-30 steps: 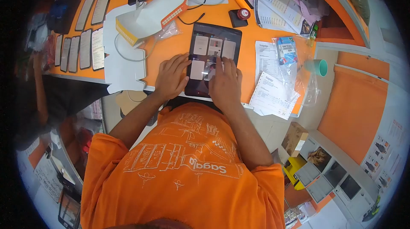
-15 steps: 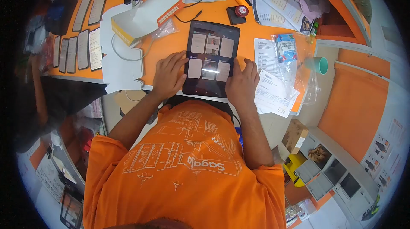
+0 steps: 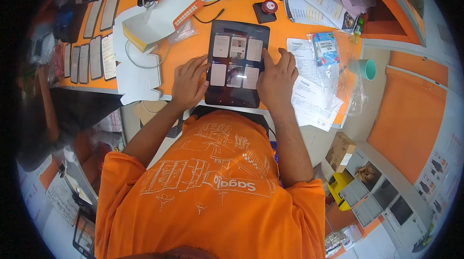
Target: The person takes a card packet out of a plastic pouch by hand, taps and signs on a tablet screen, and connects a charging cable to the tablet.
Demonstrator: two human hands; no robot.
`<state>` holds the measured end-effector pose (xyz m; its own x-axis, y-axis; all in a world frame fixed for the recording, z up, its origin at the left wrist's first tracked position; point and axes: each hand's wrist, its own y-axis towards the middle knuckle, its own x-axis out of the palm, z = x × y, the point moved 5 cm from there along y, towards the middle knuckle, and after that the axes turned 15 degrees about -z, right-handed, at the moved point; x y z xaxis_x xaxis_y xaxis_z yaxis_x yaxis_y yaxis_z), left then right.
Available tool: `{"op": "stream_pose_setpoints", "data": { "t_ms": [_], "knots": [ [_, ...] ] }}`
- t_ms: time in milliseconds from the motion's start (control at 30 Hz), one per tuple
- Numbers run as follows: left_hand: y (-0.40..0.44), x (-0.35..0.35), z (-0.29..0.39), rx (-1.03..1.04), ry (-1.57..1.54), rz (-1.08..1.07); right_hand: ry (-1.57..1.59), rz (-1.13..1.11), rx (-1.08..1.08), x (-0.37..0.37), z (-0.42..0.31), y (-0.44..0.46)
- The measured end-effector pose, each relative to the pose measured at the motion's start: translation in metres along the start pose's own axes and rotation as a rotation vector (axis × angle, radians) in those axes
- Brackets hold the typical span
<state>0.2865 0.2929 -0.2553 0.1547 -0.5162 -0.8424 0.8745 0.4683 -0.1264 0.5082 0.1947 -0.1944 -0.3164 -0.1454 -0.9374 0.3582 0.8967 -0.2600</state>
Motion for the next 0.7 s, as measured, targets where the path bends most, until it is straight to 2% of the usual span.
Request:
{"op": "stream_pose_setpoints", "data": {
  "t_ms": [700],
  "knots": [
    [0.001, 0.003, -0.002, -0.037, -0.001, -0.018, -0.008, -0.075, -0.057, 0.003, -0.008, 0.012]
  ]
}}
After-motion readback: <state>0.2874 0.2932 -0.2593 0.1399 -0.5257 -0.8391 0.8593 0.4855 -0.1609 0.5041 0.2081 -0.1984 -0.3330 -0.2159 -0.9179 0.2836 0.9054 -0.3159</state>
